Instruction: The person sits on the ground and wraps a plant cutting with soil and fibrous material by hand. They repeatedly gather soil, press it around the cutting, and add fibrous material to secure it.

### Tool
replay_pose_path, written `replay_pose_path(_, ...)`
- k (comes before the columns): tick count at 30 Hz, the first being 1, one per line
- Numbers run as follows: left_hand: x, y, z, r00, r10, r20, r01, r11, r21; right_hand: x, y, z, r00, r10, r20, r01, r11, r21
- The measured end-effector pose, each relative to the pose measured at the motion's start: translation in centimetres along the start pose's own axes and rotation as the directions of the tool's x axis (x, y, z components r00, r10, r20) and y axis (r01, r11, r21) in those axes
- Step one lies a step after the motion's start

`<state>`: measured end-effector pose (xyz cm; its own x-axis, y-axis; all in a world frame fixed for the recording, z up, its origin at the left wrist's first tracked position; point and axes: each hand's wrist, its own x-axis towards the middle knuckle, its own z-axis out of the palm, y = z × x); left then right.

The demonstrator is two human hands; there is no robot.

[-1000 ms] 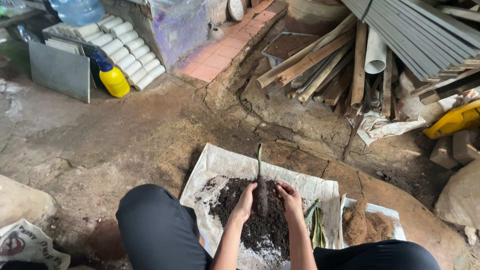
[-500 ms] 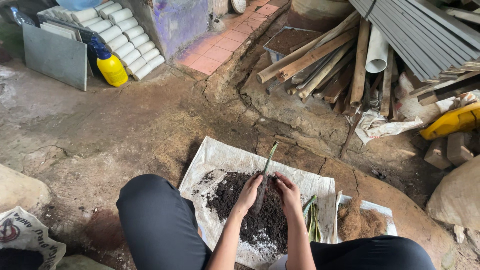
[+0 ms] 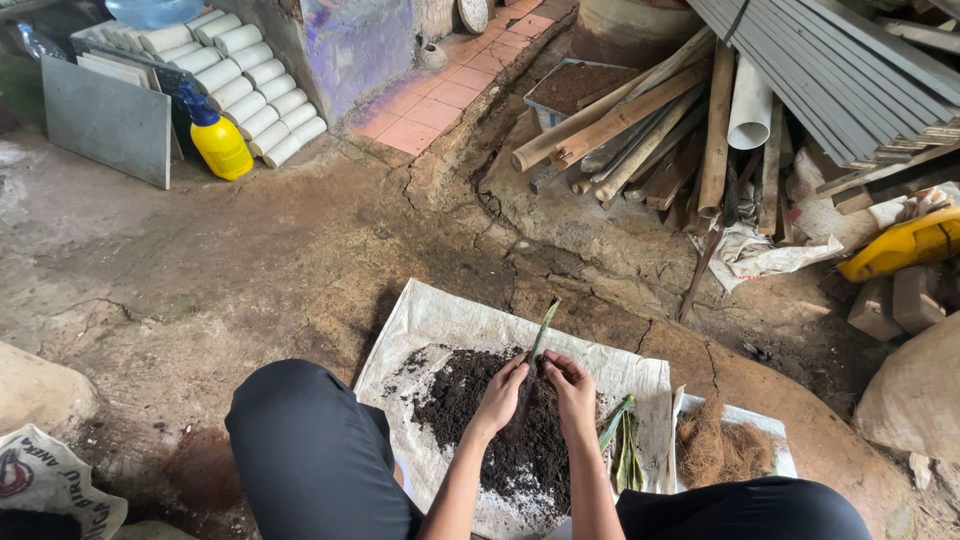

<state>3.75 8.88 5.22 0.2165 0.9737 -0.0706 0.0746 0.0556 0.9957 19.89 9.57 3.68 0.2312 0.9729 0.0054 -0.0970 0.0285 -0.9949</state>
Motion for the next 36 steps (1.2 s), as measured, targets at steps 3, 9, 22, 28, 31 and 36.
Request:
replay_pose_path(3, -0.1, -0.2, 0.1, 0.998, -0.059, -0.021, 0.059, 0.998, 0.000, -0.6, -0.8, 0.9, 0.996, -0.084, 0.009, 0.084, 0.974, -0.209)
replay_pose_path(9, -0.7, 0.5, -0.3, 0.967, -0.200, -0.160, 0.226, 0.959, 0.172, -2.6, -2.9, 2.9, 0.878, -0.431, 0.208, 0.464, 0.659, -0.592)
replay_pose_path(22, -0.8, -0.2, -0.6, 0.994, -0.030, -0.106, 0.020, 0.996, -0.090, -2.1, -3.0, 1.6, 0.975, -0.120, 0.189, 0.181, 0.917, -0.356)
replay_pose_path(28, -1.0, 0.7, -0.5, 0.985, -0.161, -0.059, 0.140, 0.952, -0.274, -0.8, -0.6, 0.7, 0.994, -0.007, 0.105, 0.018, 0.994, -0.111)
replay_pose_path(31, -1.0, 1.2, -0.7, 0.989, -0.140, -0.048, 0.113, 0.923, -0.369, -0.1, 0.5, 0.2, 0.993, 0.029, 0.112, -0.053, 0.975, 0.216)
replay_pose_path(36, -1.0, 0.9, -0.6, 0.992, -0.125, 0.015, 0.118, 0.881, -0.458, 0.3, 1.5, -0.4, 0.991, 0.100, 0.086, -0.120, 0.949, 0.290)
